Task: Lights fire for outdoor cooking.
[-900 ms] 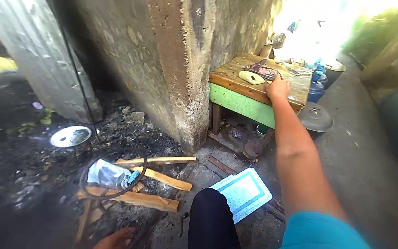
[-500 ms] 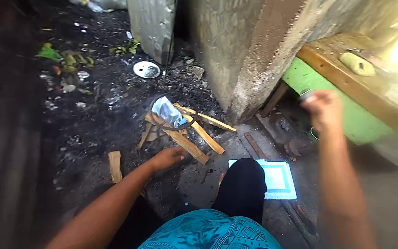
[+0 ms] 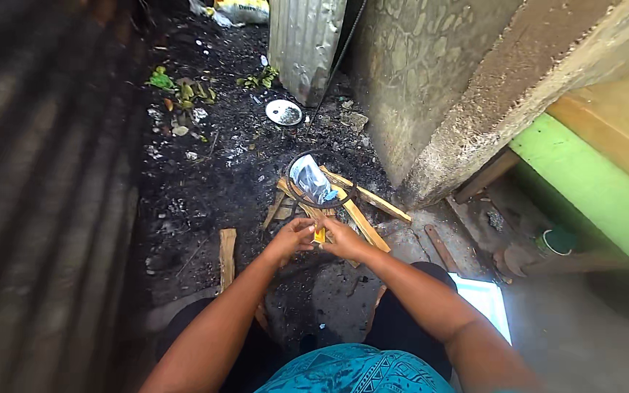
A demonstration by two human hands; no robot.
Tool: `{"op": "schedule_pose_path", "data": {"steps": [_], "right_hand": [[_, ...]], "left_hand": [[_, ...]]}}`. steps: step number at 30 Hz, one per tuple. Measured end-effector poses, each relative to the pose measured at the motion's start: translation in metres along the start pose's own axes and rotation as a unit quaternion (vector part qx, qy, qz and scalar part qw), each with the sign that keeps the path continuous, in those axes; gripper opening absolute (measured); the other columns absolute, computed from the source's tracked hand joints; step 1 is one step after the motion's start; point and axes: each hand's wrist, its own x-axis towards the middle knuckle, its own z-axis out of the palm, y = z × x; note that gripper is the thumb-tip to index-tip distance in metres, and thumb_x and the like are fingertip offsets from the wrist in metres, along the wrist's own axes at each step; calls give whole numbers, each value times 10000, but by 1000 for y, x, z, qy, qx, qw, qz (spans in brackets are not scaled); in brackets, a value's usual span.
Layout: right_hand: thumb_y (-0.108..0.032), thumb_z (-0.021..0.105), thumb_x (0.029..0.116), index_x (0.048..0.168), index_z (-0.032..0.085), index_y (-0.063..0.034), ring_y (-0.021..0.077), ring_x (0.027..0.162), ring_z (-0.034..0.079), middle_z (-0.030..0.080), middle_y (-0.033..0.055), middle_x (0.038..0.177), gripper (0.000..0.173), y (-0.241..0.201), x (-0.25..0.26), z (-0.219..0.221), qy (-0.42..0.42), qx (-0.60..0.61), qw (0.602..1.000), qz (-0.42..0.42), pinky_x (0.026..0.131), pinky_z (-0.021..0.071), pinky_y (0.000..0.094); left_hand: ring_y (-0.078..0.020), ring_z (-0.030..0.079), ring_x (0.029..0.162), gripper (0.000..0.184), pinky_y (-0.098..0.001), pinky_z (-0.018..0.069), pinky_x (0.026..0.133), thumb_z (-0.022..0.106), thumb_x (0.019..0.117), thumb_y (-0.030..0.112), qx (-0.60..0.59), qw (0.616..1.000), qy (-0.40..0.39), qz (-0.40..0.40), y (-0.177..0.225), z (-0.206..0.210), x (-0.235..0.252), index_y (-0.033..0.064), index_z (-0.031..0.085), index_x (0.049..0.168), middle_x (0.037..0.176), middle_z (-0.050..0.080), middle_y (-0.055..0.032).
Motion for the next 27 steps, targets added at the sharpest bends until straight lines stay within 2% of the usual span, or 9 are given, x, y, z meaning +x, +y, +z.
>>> {"op": "schedule_pose_path", "data": {"steps": [2, 4, 8, 10, 15, 18, 23, 27], "right_hand": [[-87, 696, 948, 1363, 565, -9, 320, 1248, 621, 569, 213, 1420, 442, 0, 9, 12, -23, 11, 1000, 9, 1068, 513, 458], [-51, 678, 935, 1371, 560, -2, 334, 1256, 614, 560, 211, 1436, 454, -2, 17, 22, -33, -8, 999, -19, 1075, 505, 485], [-87, 661, 943, 1344, 572, -16, 319, 1236, 618, 545, 188, 1448, 417, -8, 26, 20, -40, -36, 998, -40, 1040, 517, 492], [-113, 664, 955, 1370, 550, -36, 327, 1232, 626, 530, 185, 1465, 437, -6, 30, 15, -26, -43, 999, -17, 1013, 536, 514], [-262, 699, 982, 1346, 573, -1, 356, 1248, 608, 608, 210, 1342, 465, 0, 36, 1, 20, -65, 996, 61, 1040, 513, 534], [-277, 691, 989, 1248, 642, -1, 342, 1215, 620, 647, 194, 1260, 382, 3, 34, -4, 16, -79, 995, 52, 1028, 512, 524], [-251, 707, 980, 1311, 618, -11, 331, 1180, 642, 633, 188, 1292, 418, 4, 26, -2, 9, -75, 997, 27, 1009, 529, 522], [-438, 772, 919, 1311, 628, -21, 322, 1109, 665, 648, 178, 1260, 590, 8, 25, 4, 39, -61, 997, 9, 961, 552, 526]], "left_hand": [[-167, 706, 839, 300, -331, 616, 772, 603, 1032, 101, -6, 999, 5, -34, -6, -12, -1, 13, 523, 1308, 1087, 659, -121], [-178, 708, 828, 328, -347, 621, 769, 646, 1008, 110, -7, 998, -4, -66, -6, -20, -3, 35, 496, 1290, 1050, 661, -111], [-188, 716, 794, 375, -352, 627, 727, 670, 967, 18, -5, 997, 11, -76, -1, -21, 3, 57, 459, 1274, 1013, 676, -119], [-183, 719, 792, 374, -346, 630, 738, 672, 958, -3, -19, 997, 41, -68, 0, -16, 9, 35, 467, 1269, 985, 674, -119], [-189, 716, 724, 355, -358, 641, 710, 702, 928, -28, -94, 985, 142, -21, 5, -4, 20, 23, 463, 1186, 918, 664, -117], [-195, 717, 711, 331, -374, 648, 697, 715, 927, -2, -112, 979, 171, -5, 4, 2, 25, 23, 478, 1156, 921, 658, -116], [-165, 685, 675, 281, -346, 632, 652, 720, 934, 31, -106, 977, 186, 9, -2, 7, 27, 44, 498, 1106, 893, 636, -89], [-138, 668, 683, 213, -320, 613, 664, 746, 926, 73, -108, 973, 200, 39, -8, 6, 26, 63, 541, 981, 847, 648, -56]]}}
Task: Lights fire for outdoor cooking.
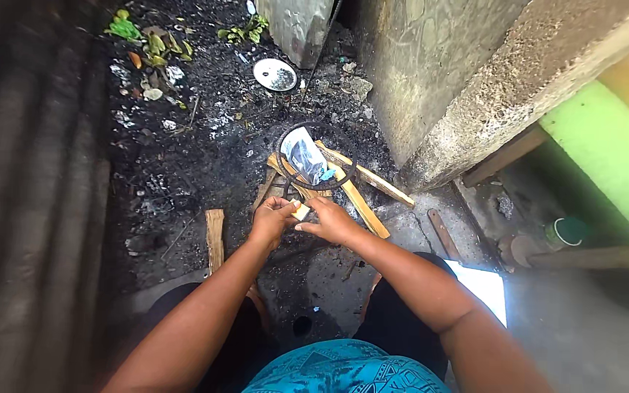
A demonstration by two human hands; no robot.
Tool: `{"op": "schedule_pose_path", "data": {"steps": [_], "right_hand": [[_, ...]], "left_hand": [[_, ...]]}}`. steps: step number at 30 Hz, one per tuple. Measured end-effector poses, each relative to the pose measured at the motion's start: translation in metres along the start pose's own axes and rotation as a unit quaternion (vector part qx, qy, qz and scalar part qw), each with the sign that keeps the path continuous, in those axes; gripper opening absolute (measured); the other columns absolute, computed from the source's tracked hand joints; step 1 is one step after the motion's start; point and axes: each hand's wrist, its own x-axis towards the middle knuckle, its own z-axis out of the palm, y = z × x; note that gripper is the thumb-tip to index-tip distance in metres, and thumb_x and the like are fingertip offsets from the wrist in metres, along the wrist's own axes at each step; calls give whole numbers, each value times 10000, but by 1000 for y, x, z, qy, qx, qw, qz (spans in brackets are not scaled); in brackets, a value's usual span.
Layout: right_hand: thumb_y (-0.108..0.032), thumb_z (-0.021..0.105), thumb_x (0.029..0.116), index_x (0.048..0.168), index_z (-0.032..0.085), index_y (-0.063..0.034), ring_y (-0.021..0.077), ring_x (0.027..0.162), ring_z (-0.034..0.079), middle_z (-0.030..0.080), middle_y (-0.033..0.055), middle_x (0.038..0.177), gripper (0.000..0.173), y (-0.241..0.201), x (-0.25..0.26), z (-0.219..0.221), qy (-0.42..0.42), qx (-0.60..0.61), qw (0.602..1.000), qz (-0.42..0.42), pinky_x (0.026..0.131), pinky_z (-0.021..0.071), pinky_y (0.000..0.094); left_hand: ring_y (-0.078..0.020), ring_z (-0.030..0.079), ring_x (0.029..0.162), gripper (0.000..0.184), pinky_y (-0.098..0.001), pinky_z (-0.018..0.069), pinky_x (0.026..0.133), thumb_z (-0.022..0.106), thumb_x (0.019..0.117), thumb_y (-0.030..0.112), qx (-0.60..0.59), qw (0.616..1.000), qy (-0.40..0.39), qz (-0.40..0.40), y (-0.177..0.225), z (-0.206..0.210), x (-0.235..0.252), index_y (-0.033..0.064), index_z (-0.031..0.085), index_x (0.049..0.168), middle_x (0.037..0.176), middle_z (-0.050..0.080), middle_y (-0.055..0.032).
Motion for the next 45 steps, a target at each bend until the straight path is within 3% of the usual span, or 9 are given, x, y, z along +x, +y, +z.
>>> {"op": "schedule_pose_path", "data": {"steps": [4, 9, 12, 20, 24, 28, 35, 39, 45], "right_hand": [[-393, 751, 942, 1284, 634, -12, 340, 1152, 655, 654, 186, 1237, 524, -8, 6, 8, 41, -52, 998, -5, 951, 558, 533], [-275, 780, 913, 1242, 657, 16, 346, 1061, 677, 665, 197, 1145, 456, -14, 21, 7, 138, -58, 987, -51, 895, 578, 522], [-253, 794, 898, 1223, 654, 27, 349, 1029, 684, 661, 205, 1130, 451, -14, 27, 12, 162, -46, 983, -74, 872, 586, 515], [-228, 796, 896, 1233, 640, 25, 323, 1017, 688, 658, 195, 1131, 450, -10, 30, 15, 161, -27, 980, -113, 881, 592, 483], [-234, 786, 927, 1341, 583, 3, 309, 979, 692, 663, 205, 1222, 519, -11, 29, -2, 110, 59, 989, -82, 861, 584, 483], [-114, 605, 1012, 1098, 697, -7, 280, 932, 698, 690, 165, 1101, 165, -7, 28, -9, 142, 42, 987, -67, 852, 582, 480], [-101, 624, 993, 1045, 732, -21, 313, 922, 715, 714, 152, 1031, 144, -4, 18, -6, 154, -69, 983, -68, 803, 588, 526], [-127, 587, 1002, 1051, 734, -21, 293, 966, 707, 708, 137, 1064, 189, -6, 22, -10, 110, -84, 990, -33, 842, 579, 506], [-184, 582, 995, 1023, 685, 1, 316, 933, 709, 682, 163, 1059, 213, -8, 22, -7, 103, -137, 985, -34, 752, 582, 509]], "left_hand": [[-134, 671, 700, 239, -321, 616, 681, 749, 932, 100, -16, 1000, -3, 19, -4, -4, 0, 74, 519, 993, 846, 631, -42], [-161, 710, 753, 298, -348, 637, 742, 738, 925, 41, -52, 998, -20, 27, 7, -11, -3, 71, 501, 1103, 900, 648, -57], [-138, 694, 731, 272, -324, 628, 731, 742, 907, 7, -39, 998, -24, 46, 12, -17, -3, 52, 537, 1081, 869, 649, -46], [-125, 701, 726, 188, -295, 623, 720, 760, 897, 30, -40, 998, -24, 45, 15, -24, -6, 38, 616, 1019, 863, 687, -41], [-139, 700, 780, 221, -331, 628, 760, 745, 903, 3, -40, 997, -17, 72, 14, -22, -4, 64, 562, 1011, 903, 655, -42], [-137, 696, 783, 258, -338, 628, 768, 757, 901, 20, -26, 996, -7, 90, 16, -17, -3, 83, 526, 1000, 922, 638, -38], [-143, 699, 761, 288, -352, 636, 754, 777, 867, -14, -2, 991, -28, 129, 9, -14, -6, 91, 521, 945, 875, 628, -30], [-145, 709, 753, 267, -360, 644, 748, 777, 871, -6, 19, 986, -36, 160, 8, -12, -7, 73, 531, 940, 883, 645, -35], [-152, 720, 742, 272, -346, 643, 738, 778, 860, -30, 33, 983, -38, 175, 8, -12, -3, 38, 527, 939, 877, 670, -59]]}}
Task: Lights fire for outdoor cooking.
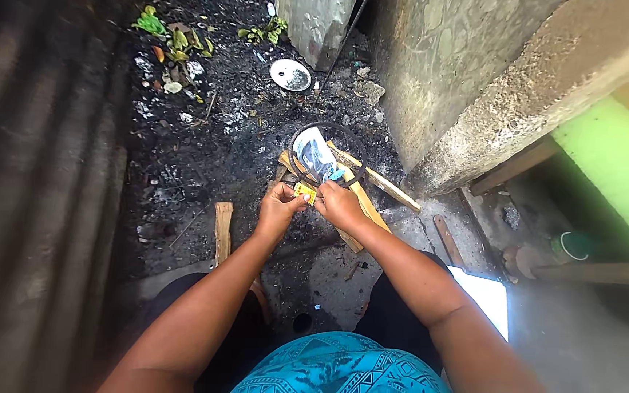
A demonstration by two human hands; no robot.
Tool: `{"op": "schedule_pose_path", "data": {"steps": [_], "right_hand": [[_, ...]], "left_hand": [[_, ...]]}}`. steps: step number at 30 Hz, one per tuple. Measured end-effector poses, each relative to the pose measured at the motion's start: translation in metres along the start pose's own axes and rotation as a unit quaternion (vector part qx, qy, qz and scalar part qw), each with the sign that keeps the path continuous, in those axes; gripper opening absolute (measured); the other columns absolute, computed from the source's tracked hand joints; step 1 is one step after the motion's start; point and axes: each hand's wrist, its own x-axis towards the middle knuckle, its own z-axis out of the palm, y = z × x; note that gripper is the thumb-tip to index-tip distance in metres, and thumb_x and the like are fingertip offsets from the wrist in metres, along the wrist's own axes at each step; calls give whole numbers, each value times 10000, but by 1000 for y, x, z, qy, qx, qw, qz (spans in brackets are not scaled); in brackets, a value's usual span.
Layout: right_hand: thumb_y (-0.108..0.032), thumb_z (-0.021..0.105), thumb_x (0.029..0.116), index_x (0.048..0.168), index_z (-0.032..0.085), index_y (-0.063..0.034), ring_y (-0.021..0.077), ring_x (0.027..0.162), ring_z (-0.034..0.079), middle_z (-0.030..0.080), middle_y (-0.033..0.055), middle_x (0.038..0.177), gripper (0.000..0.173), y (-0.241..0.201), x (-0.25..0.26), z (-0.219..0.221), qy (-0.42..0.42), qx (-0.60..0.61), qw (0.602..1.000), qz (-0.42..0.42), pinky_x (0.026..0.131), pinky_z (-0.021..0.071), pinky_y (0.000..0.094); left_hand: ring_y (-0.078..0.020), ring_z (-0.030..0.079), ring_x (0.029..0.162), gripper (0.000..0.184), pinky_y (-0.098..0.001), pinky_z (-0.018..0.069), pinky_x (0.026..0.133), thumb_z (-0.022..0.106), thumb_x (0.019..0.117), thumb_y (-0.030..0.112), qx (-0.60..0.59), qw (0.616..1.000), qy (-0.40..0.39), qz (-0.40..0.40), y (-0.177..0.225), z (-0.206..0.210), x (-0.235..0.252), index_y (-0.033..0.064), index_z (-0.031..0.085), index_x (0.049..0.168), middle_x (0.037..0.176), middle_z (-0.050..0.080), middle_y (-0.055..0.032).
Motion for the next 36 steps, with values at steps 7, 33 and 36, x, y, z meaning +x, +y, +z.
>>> {"op": "schedule_pose_path", "data": {"steps": [7, 33, 36], "right_hand": [[-228, 583, 996, 1225, 648, -5, 345, 1088, 691, 680, 173, 1217, 326, -11, 2, -17, -146, -80, 985, 46, 859, 561, 557], [15, 517, 963, 1199, 586, 24, 150, 653, 619, 640, 96, 847, 247, 16, 6, -19, -14, 437, 896, 73, 630, 561, 322], [-10, 551, 993, 1134, 678, 43, 146, 713, 649, 689, 128, 936, 197, 18, 7, -24, 9, 421, 901, 100, 694, 582, 325]], "left_hand": [[-211, 709, 831, 239, -406, 638, 790, 668, 986, 67, -9, 995, 58, -78, -6, 3, 3, 9, 483, 1125, 1050, 584, -142], [-190, 668, 963, 722, -336, 597, 791, 719, 858, -110, -83, 988, -67, -113, 7, 1, -1, 136, 407, 1461, 1359, 545, -122], [-214, 661, 1012, 785, -363, 588, 833, 717, 832, -145, -65, 989, -79, -103, 6, 1, -2, 136, 379, 1482, 1393, 526, -147]]}}
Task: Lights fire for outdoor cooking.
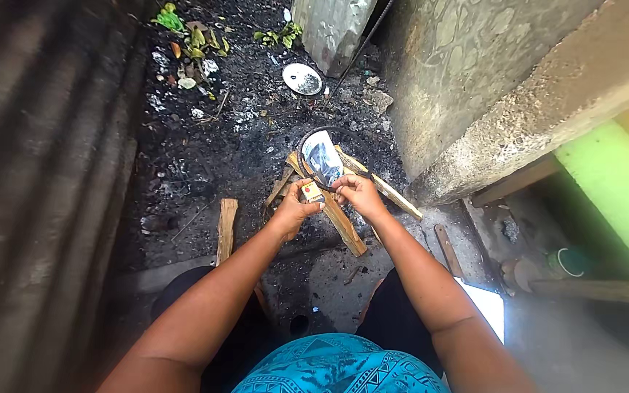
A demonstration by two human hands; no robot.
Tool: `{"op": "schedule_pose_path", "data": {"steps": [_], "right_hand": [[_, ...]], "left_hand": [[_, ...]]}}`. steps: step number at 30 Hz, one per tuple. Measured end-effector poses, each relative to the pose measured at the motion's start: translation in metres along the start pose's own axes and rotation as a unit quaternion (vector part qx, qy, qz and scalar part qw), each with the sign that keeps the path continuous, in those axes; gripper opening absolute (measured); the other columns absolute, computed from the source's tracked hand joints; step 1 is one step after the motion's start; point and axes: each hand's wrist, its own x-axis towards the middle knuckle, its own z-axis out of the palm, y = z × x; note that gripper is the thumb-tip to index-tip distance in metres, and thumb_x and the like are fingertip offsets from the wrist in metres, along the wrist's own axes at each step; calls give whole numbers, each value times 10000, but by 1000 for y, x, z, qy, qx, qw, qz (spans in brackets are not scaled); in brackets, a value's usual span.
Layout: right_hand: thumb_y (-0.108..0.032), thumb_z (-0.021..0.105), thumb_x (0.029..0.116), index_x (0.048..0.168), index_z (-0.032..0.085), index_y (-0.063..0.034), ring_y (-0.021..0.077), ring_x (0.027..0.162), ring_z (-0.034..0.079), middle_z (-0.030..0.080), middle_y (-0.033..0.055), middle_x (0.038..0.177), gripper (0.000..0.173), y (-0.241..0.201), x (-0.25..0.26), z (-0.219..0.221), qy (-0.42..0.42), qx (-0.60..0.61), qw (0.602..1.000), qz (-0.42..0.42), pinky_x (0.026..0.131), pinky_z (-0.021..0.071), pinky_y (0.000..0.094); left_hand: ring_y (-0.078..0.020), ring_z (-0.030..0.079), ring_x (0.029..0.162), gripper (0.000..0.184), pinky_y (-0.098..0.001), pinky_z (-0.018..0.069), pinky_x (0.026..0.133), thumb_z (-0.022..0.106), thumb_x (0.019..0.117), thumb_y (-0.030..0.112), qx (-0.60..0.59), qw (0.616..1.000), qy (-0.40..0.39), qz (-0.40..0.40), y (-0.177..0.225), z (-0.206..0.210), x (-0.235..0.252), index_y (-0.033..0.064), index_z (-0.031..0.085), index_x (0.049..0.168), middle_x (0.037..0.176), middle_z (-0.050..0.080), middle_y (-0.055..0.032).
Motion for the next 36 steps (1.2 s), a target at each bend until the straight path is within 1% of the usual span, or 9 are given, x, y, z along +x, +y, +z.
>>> {"op": "schedule_pose_path", "data": {"steps": [4, 11, 14, 18, 20, 24, 30, 32, 36], "right_hand": [[17, 634, 952, 1249, 653, 48, 179, 816, 701, 699, 166, 1075, 299, 6, 6, -24, 70, 12, 997, -10, 764, 616, 346], [-112, 631, 1017, 1118, 738, -16, 103, 735, 670, 723, 82, 943, 175, 27, 0, -57, 173, -38, 983, -44, 663, 575, 253], [-90, 657, 990, 1081, 760, -31, 166, 981, 631, 647, 121, 1106, 149, 45, 3, -56, 205, -57, 975, -69, 853, 557, 301], [-141, 580, 1055, 1223, 682, -8, 173, 879, 695, 712, 143, 1064, 237, 15, -14, -19, 208, -12, 977, -56, 835, 592, 358], [-143, 549, 1069, 1261, 669, -22, 184, 921, 712, 706, 140, 1149, 257, 1, -19, 6, 191, -26, 972, -137, 854, 610, 373], [-35, 625, 1001, 1120, 753, 9, 197, 1023, 716, 735, 146, 1117, 180, 5, 4, 32, 197, -123, 924, -305, 936, 593, 358], [12, 649, 965, 1076, 760, 30, 228, 1033, 714, 742, 159, 1070, 159, -32, -7, 36, 187, -164, 873, -420, 948, 590, 356], [18, 649, 955, 1058, 767, 17, 252, 1022, 718, 745, 161, 1059, 157, -10, 1, 38, 155, -199, 875, -413, 937, 594, 378], [-40, 593, 1015, 1164, 733, 25, 268, 1054, 710, 719, 188, 1165, 214, 23, 17, 14, 146, -165, 946, -239, 955, 578, 434]], "left_hand": [[-193, 682, 928, 643, -336, 602, 786, 723, 883, -63, 18, 1000, -17, -9, 0, 1, -2, 94, 444, 1440, 1323, 575, -136], [-166, 690, 908, 398, -329, 598, 852, 718, 908, -20, 6, 999, -46, 4, 6, -3, -5, 29, 592, 1283, 1116, 670, -107], [-156, 675, 973, 383, -325, 574, 892, 697, 930, 3, -2, 998, -65, 16, 9, -4, -8, 46, 601, 1298, 1148, 672, -98], [-188, 644, 1112, 353, -357, 544, 983, 606, 1002, 54, -51, 993, -106, 8, 5, -6, -4, 74, 572, 1353, 1284, 627, -89], [-196, 628, 1145, 359, -367, 532, 991, 582, 1015, 49, -65, 993, -102, 2, 3, -7, -1, 83, 579, 1372, 1335, 611, -86], [-173, 648, 1112, 346, -341, 537, 983, 562, 1014, 10, -97, 992, -82, 13, 5, -10, 1, 46, 595, 1356, 1306, 640, -81], [-159, 667, 964, 366, -358, 563, 921, 636, 940, -65, -139, 989, -30, 29, 5, -14, 2, 101, 507, 1240, 1074, 655, -43], [-149, 666, 944, 353, -348, 568, 908, 643, 932, -71, -143, 989, -27, 36, 4, -15, 2, 114, 503, 1198, 1045, 653, -32], [-155, 675, 948, 378, -357, 577, 894, 650, 917, -89, -118, 991, -48, 34, 8, -13, -3, 103, 503, 1208, 1069, 661, -42]]}}
